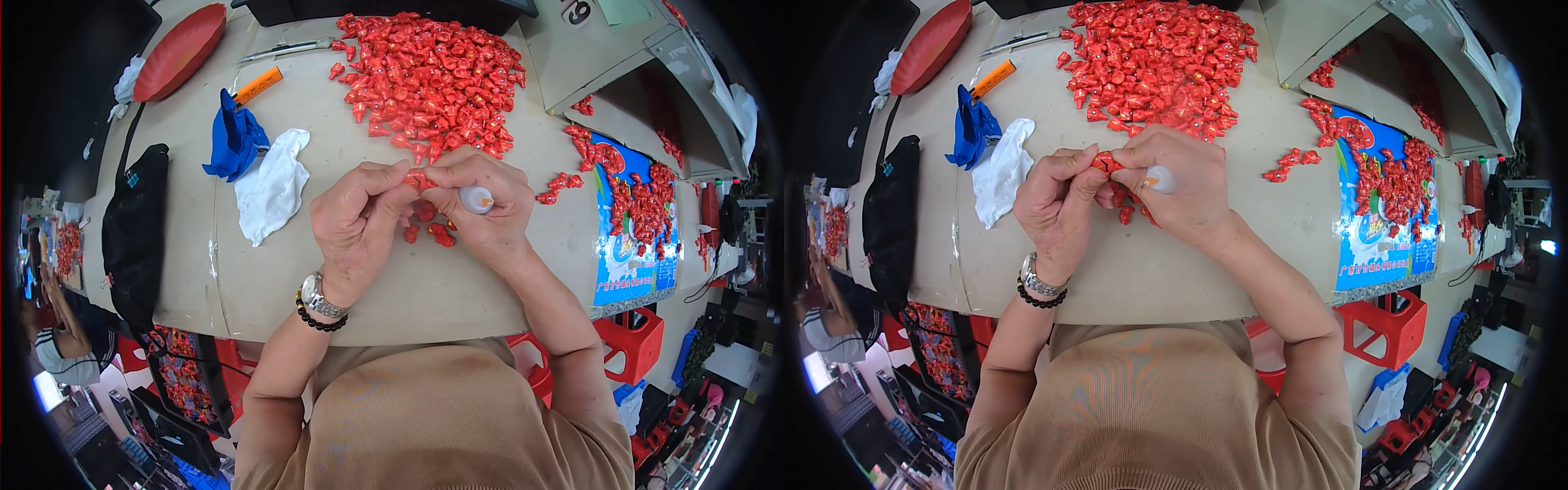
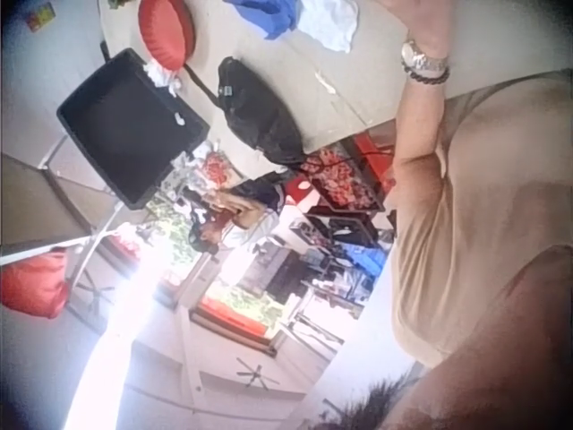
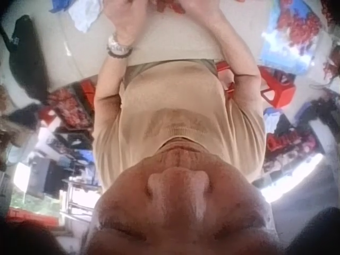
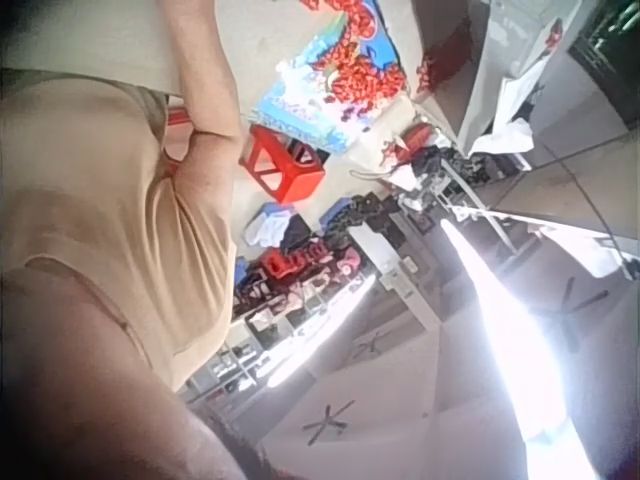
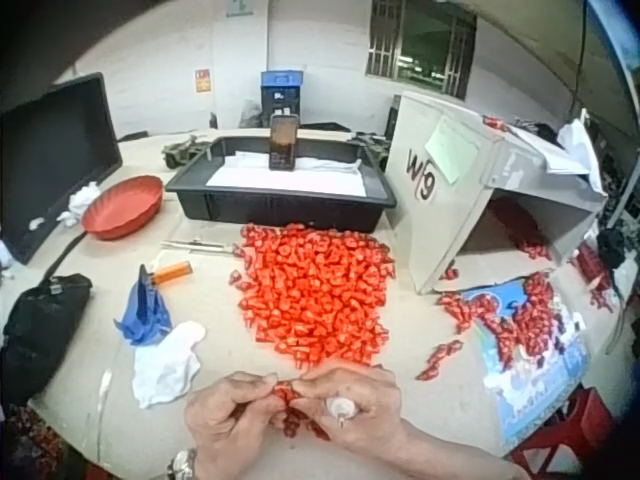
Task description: The person applies glue to small red toy components using a glue bottle.
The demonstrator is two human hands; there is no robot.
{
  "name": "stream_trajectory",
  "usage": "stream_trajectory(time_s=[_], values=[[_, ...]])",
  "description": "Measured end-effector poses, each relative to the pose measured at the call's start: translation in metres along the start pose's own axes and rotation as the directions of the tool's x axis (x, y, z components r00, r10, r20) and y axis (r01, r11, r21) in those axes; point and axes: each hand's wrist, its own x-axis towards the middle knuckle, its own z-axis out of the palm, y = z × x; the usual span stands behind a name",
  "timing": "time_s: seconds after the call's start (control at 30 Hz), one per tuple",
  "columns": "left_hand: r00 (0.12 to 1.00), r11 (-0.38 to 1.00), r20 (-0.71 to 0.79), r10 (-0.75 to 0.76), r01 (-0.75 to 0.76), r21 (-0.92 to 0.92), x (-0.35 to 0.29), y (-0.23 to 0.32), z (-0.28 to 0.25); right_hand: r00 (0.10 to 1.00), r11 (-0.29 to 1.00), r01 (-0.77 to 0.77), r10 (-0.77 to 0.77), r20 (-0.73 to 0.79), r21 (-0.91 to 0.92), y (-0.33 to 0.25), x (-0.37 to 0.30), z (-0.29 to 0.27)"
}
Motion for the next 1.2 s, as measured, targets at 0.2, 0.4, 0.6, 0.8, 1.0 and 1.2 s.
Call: stream_trajectory(time_s=[0.2, 0.4, 0.6, 0.8, 1.0, 1.2], values=[[1.000, 1.000, 0.013, 0.023, -0.023, 0.020, -0.001, 0.000, -0.001, 0.999, 1.000, 0.002, -0.003, 0.032, 0.004, 0.000, 0.000, -0.001], [1.000, 1.000, -0.007, 0.000, 0.000, 0.026, -0.002, 0.003, 0.001, 1.000, 0.999, -0.030, 0.030, 0.011, 0.036, 0.001, -0.002, 0.002], [0.998, 0.998, -0.012, -0.067, 0.067, -0.012, 0.014, 0.010, 0.002, 0.974, 0.977, -0.215, 0.213, -0.078, -0.011, -0.009, 0.009, -0.001], [0.979, 0.901, -0.178, -0.096, 0.161, 0.402, 0.025, -0.013, -0.024, 0.831, 0.813, -0.553, 0.554, -0.049, -0.184, -0.029, 0.035, -0.040], [0.984, 0.591, 0.138, 0.114, -0.179, 0.786, 0.028, -0.025, -0.021, 0.808, 0.593, -0.441, 0.588, -0.012, -0.674, -0.032, 0.020, -0.092], [0.986, 0.624, 0.136, -0.098, -0.046, 0.780, 0.040, -0.022, -0.006, 0.729, 0.451, -0.558, 0.668, -0.151, -0.696, -0.024, -0.023, -0.138]])
